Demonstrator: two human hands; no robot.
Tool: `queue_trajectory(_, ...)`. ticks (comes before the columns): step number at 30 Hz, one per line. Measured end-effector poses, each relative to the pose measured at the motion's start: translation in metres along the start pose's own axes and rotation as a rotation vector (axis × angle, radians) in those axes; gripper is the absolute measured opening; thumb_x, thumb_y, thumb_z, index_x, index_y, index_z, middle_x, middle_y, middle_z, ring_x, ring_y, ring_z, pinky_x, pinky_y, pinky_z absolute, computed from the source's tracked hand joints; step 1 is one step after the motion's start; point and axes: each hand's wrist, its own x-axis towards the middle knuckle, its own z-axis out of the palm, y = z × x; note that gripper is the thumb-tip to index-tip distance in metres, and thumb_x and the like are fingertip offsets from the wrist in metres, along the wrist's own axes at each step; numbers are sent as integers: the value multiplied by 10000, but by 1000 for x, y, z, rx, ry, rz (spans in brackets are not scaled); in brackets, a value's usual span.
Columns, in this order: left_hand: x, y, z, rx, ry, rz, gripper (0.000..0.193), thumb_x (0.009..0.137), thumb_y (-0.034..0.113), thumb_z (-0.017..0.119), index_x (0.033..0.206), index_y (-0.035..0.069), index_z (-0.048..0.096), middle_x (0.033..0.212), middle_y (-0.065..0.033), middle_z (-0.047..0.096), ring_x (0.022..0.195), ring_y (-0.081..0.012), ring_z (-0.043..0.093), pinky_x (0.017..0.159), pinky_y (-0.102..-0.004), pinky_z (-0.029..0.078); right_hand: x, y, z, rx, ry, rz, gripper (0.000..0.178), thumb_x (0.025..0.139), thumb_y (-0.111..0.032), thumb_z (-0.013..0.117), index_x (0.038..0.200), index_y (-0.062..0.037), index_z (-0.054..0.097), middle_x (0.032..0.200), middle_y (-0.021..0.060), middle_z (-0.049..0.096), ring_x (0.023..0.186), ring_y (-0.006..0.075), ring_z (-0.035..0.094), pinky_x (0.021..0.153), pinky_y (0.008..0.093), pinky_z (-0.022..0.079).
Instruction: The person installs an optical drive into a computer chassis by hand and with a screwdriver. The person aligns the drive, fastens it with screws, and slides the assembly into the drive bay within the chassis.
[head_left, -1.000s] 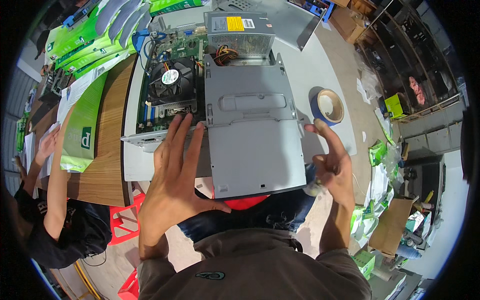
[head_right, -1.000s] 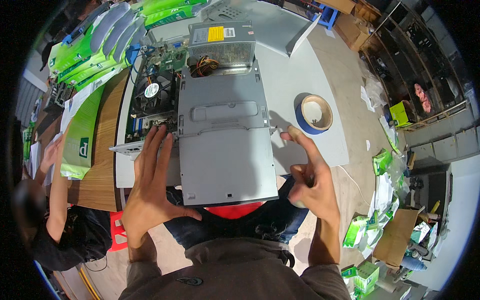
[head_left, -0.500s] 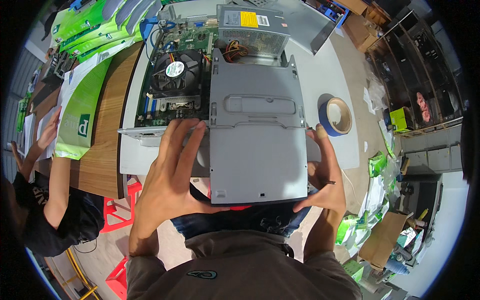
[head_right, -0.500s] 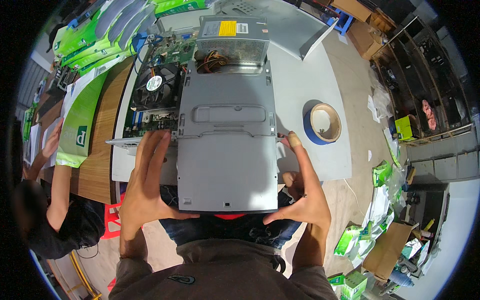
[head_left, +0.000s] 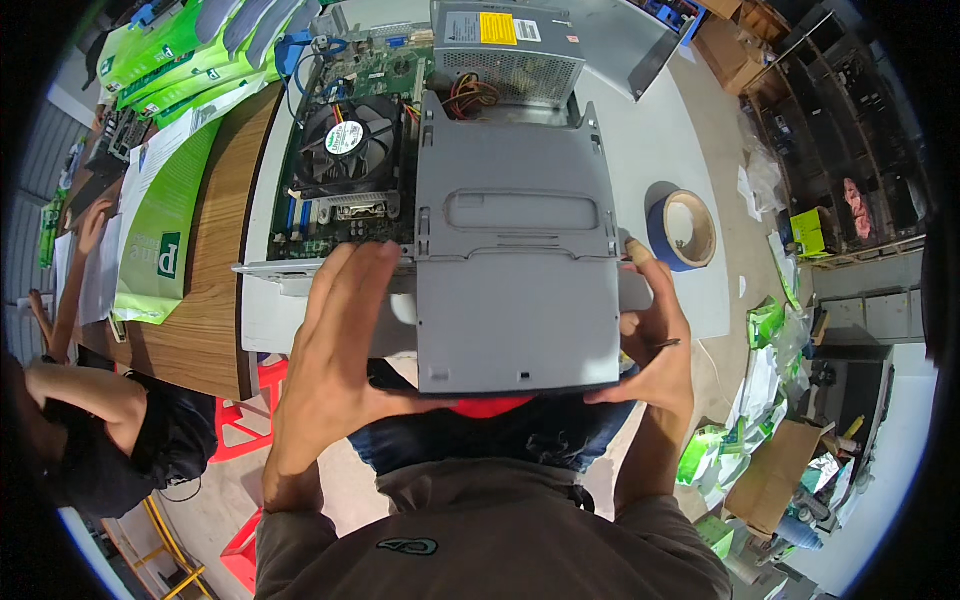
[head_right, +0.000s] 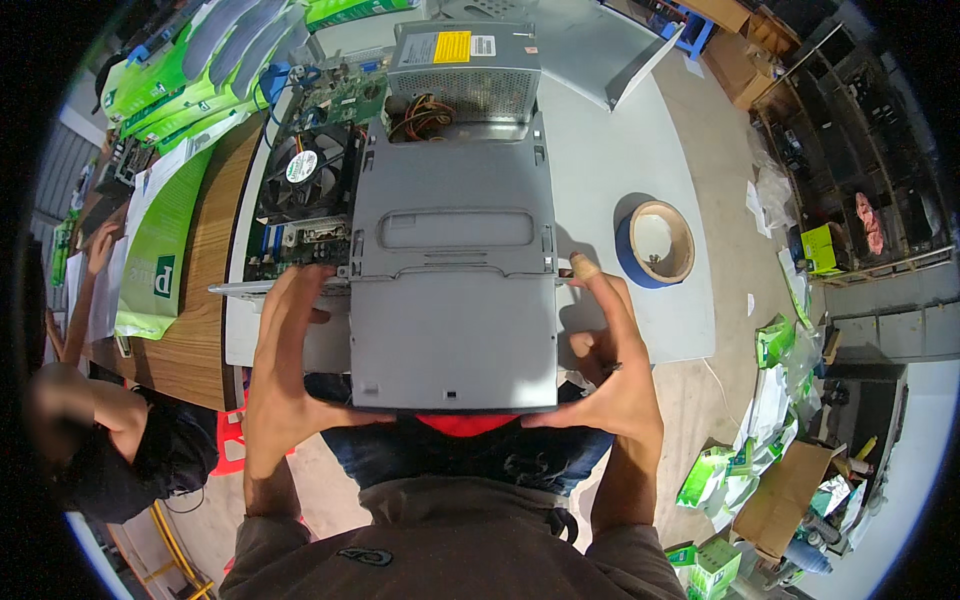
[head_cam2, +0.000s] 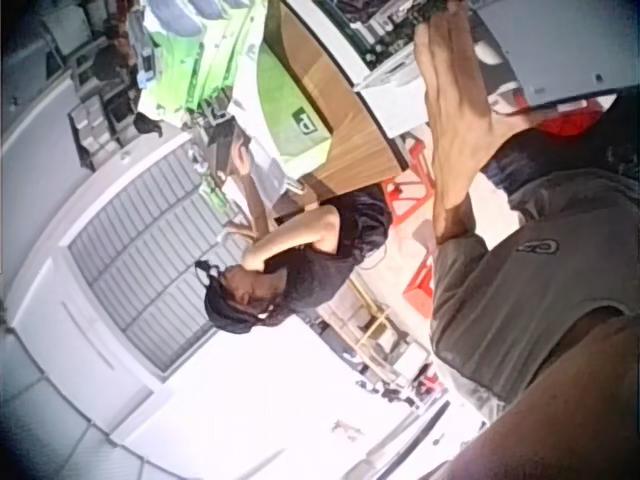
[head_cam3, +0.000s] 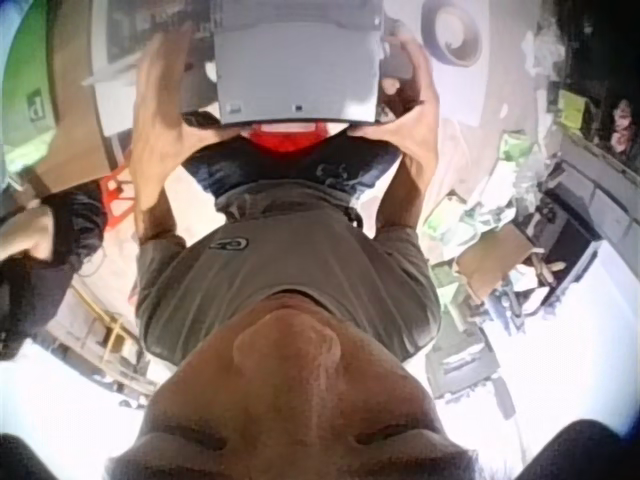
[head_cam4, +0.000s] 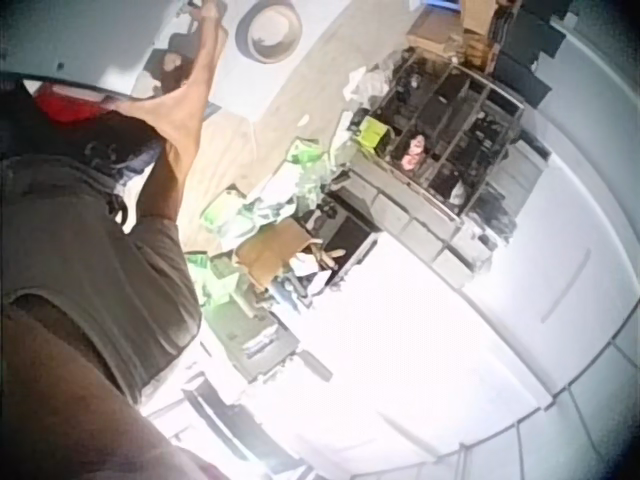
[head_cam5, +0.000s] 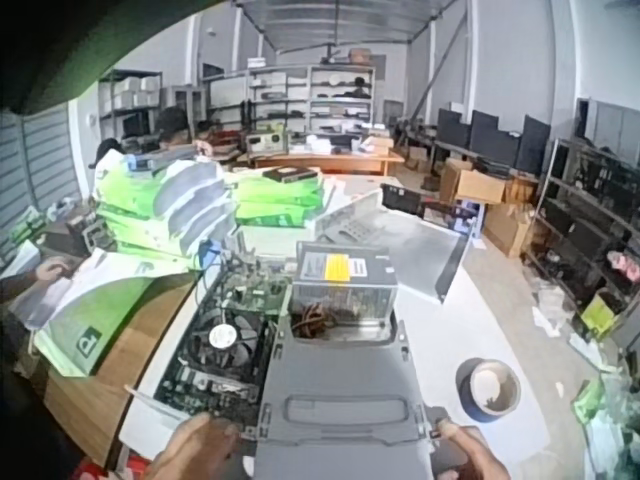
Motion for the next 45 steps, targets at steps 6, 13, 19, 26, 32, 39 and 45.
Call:
queue_trajectory(6, 1, 4, 2, 10, 22, -58, 1126, 501, 342, 944, 1443, -29, 451, 1388, -200, 543, 1309, -397, 478, 1024, -459, 456, 5, 0, 5, 40, 49, -52, 1218, 372, -126, 1025, 1454, -7, 478, 1296, 51, 521, 684, 5, 450, 584, 132, 345)
queue_trajectory(13, 5, 1, 11, 36, 150, -90, 1096, 469, 211, 988, 1435, 26, 503, 1293, -151, 635, 1104, -225, 638, 713, -282, 494, 12, -6, 15, 58, 211, 29, 930, 435, 1, 969, 1281, 55, 587, 1199, 77, 604, 847, 75, 621, 624, 159, 468)
queue_trajectory(19, 9, -3, 20, 78, 268, -80, 963, 490, 128, 976, 1353, 35, 556, 1202, -129, 676, 1000, -184, 653, 624, -263, 443, 16, -17, 30, 45, 369, 127, 687, 524, 130, 866, 1160, 34, 625, 1053, 50, 639, 696, 32, 570, 536, 155, 389)
queue_trajectory(26, 20, -4, 38, 57, 409, -175, 735, 559, 65, 953, 1197, 31, 590, 1031, -83, 641, 871, -161, 619, 605, -276, 431, 31, -25, 44, -169, 550, 100, 583, 597, 116, 860, 1081, 13, 552, 911, 1, 582, 623, 15, 510, 525, 155, 383)
queue_trajectory(32, 26, 0, 53, -59, 503, -364, 678, 550, 69, 964, 1124, 26, 605, 1012, -89, 588, 872, -210, 623, 683, -328, 486, 38, -20, 52, -202, 609, 51, 485, 660, 119, 846, 1010, -3, 533, 893, 0, 570, 655, 18, 523, 550, 164, 411)
queue_trajectory(39, 28, 4, 58, -31, 562, -341, 661, 547, 68, 960, 1103, 24, 606, 1014, -80, 588, 861, -206, 618, 713, -332, 483, 38, -21, 56, -212, 659, 35, 464, 656, 110, 848, 989, -1, 545, 861, -1, 561, 645, 26, 502, 561, 161, 404)
queue_trajectory(45, 29, 6, 55, 14, 544, -269, 645, 557, 81, 947, 1104, 20, 611, 984, -83, 596, 873, -240, 588, 755, -357, 480, 32, -17, 50, -239, 614, 101, 442, 680, 115, 840, 1008, 5, 566, 957, 21, 547, 754, 77, 547, 652, 205, 467)
